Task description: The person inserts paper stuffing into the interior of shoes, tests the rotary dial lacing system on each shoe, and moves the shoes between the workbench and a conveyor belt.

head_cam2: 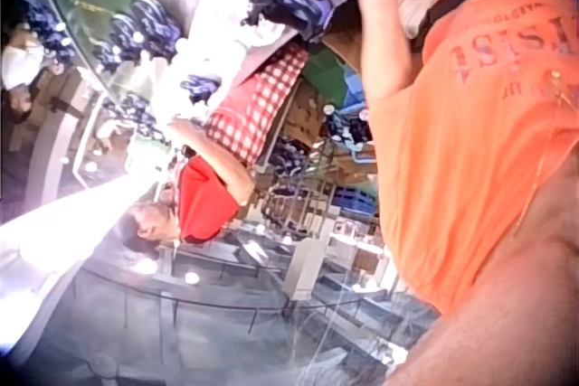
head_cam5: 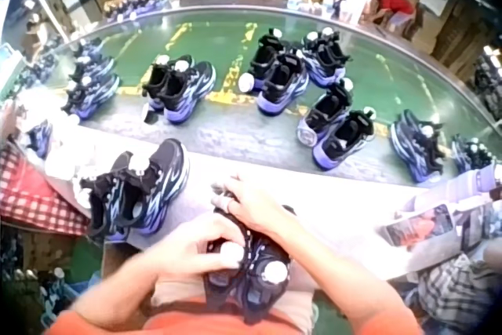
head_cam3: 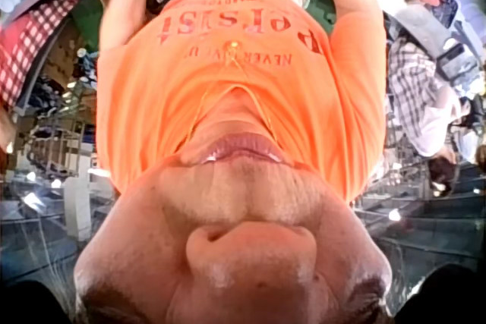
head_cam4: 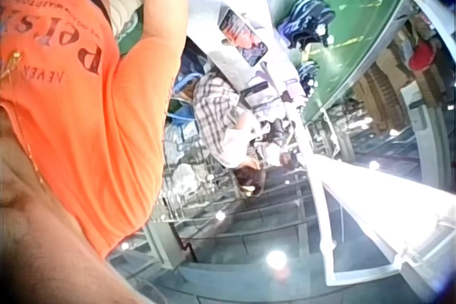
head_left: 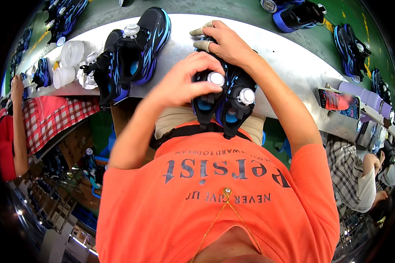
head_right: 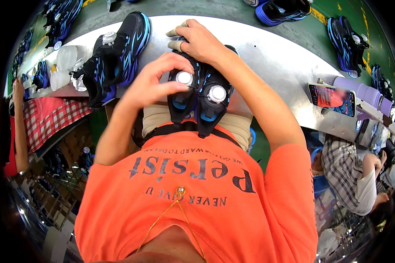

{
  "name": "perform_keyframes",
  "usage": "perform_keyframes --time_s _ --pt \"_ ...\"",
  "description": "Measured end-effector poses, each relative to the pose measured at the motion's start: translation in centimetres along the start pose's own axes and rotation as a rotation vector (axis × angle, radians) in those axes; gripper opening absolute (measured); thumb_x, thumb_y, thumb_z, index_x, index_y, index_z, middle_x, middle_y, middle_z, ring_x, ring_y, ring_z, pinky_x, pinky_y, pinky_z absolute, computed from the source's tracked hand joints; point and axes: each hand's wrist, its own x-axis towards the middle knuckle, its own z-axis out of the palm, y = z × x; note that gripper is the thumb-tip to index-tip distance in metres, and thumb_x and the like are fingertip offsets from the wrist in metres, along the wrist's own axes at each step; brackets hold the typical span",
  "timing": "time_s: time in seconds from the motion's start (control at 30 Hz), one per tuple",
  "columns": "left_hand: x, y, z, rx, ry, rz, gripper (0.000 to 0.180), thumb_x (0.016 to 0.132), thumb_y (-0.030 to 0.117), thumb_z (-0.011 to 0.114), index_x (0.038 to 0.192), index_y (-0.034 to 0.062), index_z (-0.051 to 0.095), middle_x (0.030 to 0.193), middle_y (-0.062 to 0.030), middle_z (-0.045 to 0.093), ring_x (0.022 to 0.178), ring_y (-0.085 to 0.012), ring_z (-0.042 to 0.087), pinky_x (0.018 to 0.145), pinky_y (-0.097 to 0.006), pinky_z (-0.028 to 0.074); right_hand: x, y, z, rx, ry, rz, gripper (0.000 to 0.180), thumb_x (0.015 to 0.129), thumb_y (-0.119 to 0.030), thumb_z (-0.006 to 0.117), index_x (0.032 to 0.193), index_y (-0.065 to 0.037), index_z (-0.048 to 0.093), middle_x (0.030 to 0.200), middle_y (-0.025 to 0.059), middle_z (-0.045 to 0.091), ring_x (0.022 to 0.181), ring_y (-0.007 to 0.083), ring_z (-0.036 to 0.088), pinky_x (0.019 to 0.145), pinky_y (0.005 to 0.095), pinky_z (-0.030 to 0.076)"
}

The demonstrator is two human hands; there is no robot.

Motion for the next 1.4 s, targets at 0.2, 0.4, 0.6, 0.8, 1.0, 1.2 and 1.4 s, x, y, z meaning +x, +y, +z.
perform_keyframes --time_s 0.2,0.4,0.6,0.8,1.0,1.2,1.4 --pt "1.8 0.0 -2.3 0.033 -0.252 0.069 0.034 0.074 0.016 0.071 0.106 0.0062 0.064 0.112 -0.0080 0.061 0.109 -0.0259 0.051 0.100 -0.037 0.036 0.7 0.6 0.6 0.082 0.011 -0.011 0.034 0.080 -0.017 0.065 0.113 -0.009 0.064 0.109 0.0186 0.053 0.102 0.0345 0.051 0.091 0.0389 0.043" --pt "-5.4 5.4 2.5 0.451 0.246 0.063 0.017 0.080 0.013 0.063 0.093 0.0037 0.065 0.087 -0.0127 0.059 0.082 -0.0290 0.055 0.076 -0.039 0.045 -1.2 -0.2 -8.6 -0.322 0.391 0.015 0.036 0.079 -0.028 0.070 0.111 -0.013 0.064 0.101 0.0125 0.055 0.099 0.0306 0.052 0.086 0.0404 0.041" --pt "-2.2 5.2 6.2 0.708 0.037 0.197 0.021 0.084 0.032 0.064 0.086 0.0106 0.067 0.059 -0.0084 0.055 0.063 -0.0264 0.052 0.059 -0.036 0.044 0.7 9.5 -13.0 -1.129 0.602 -0.061 0.023 0.076 -0.022 0.065 0.098 -0.019 0.065 0.107 0.0110 0.056 0.104 0.0303 0.050 0.088 0.0447 0.038" --pt "-2.0 3.8 5.6 0.627 0.161 0.074 0.020 0.087 0.028 0.059 0.085 0.0097 0.065 0.061 -0.0092 0.056 0.062 -0.0264 0.056 0.049 -0.038 0.045 -1.5 11.9 -22.1 -1.286 0.599 0.289 0.021 0.074 -0.025 0.066 0.094 -0.025 0.070 0.097 0.0082 0.057 0.093 0.0290 0.054 0.080 0.0444 0.040" --pt "-0.2 4.6 6.7 0.661 0.057 0.202 0.025 0.084 0.033 0.062 0.077 0.0089 0.062 0.062 -0.0132 0.056 0.058 -0.0289 0.056 0.053 -0.041 0.045 7.5 8.5 -25.5 -0.800 0.513 0.174 0.031 0.076 -0.035 0.070 0.103 -0.021 0.069 0.100 0.0113 0.061 0.091 0.0316 0.060 0.078 0.0433 0.048" --pt "0.8 4.7 5.9 0.639 -0.077 0.035 0.019 0.088 0.034 0.058 0.082 0.0157 0.059 0.050 -0.0073 0.052 0.046 -0.0257 0.055 0.039 -0.038 0.042 13.6 13.2 -28.4 -1.224 0.174 0.509 0.063 0.060 -0.047 0.080 0.118 -0.031 0.061 0.134 0.0140 0.042 0.127 0.0331 0.037 0.105 0.0483 0.029" --pt "2.0 4.5 6.7 0.682 -0.066 0.067 0.016 0.087 0.035 0.058 0.084 0.0188 0.060 0.045 -0.0033 0.046 0.040 -0.0207 0.052 0.034 -0.033 0.039 13.1 17.0 -26.8 -1.232 0.165 0.501 0.042 0.061 -0.045 0.077 0.098 -0.026 0.073 0.106 0.0074 0.062 0.108 0.0281 0.055 0.093 0.0430 0.039"
